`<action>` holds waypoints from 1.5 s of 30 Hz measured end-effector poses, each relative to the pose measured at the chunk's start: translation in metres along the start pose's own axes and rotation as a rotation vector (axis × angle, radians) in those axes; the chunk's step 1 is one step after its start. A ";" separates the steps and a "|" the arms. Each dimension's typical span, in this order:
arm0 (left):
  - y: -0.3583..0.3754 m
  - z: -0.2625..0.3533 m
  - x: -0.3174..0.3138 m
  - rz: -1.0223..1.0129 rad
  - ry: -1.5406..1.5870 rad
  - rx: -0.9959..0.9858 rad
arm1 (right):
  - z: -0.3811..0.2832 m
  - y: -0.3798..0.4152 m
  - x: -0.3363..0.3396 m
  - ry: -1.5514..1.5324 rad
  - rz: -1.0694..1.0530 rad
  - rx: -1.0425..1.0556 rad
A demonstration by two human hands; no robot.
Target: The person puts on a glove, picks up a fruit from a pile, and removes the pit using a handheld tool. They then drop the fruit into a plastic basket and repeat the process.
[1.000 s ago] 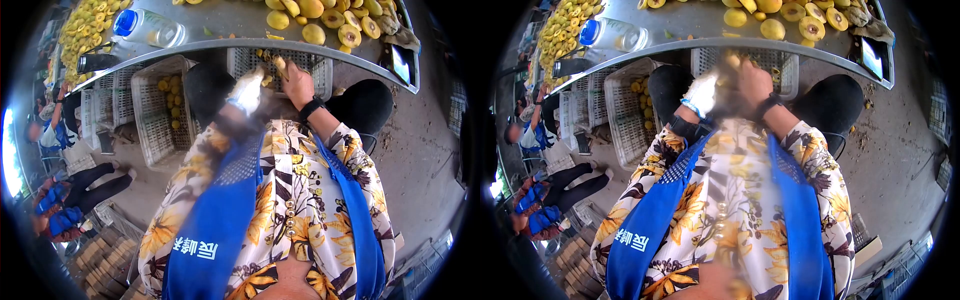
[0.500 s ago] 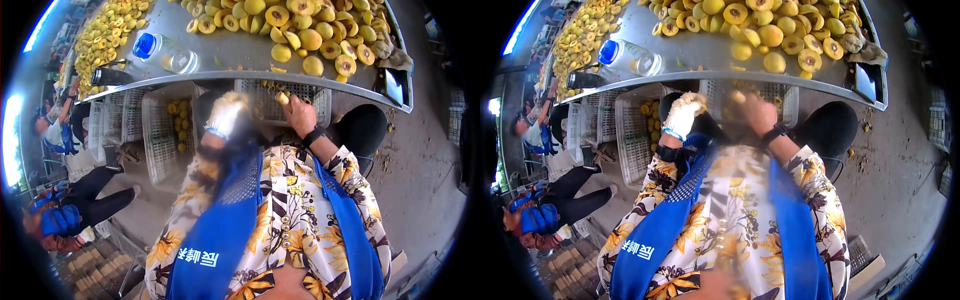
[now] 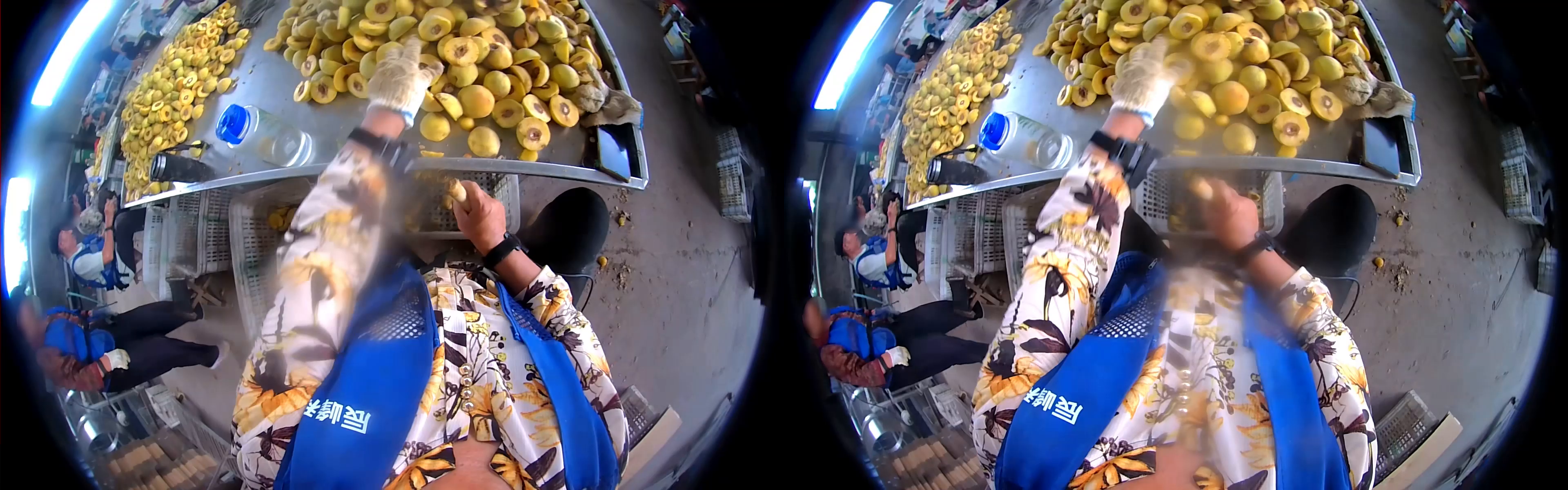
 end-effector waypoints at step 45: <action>0.151 0.054 0.001 0.434 1.463 0.568 | -0.050 0.001 0.010 0.029 -0.222 -0.215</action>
Point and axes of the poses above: each hand's wrist, its own y-axis away from the middle knuckle, its own x-axis out of the back of the hand, z = x × y, the point moved 4 cm from there along -y, towards the middle knuckle, and after that the axes turned 11 degrees about -x, right-handed, at the moved point
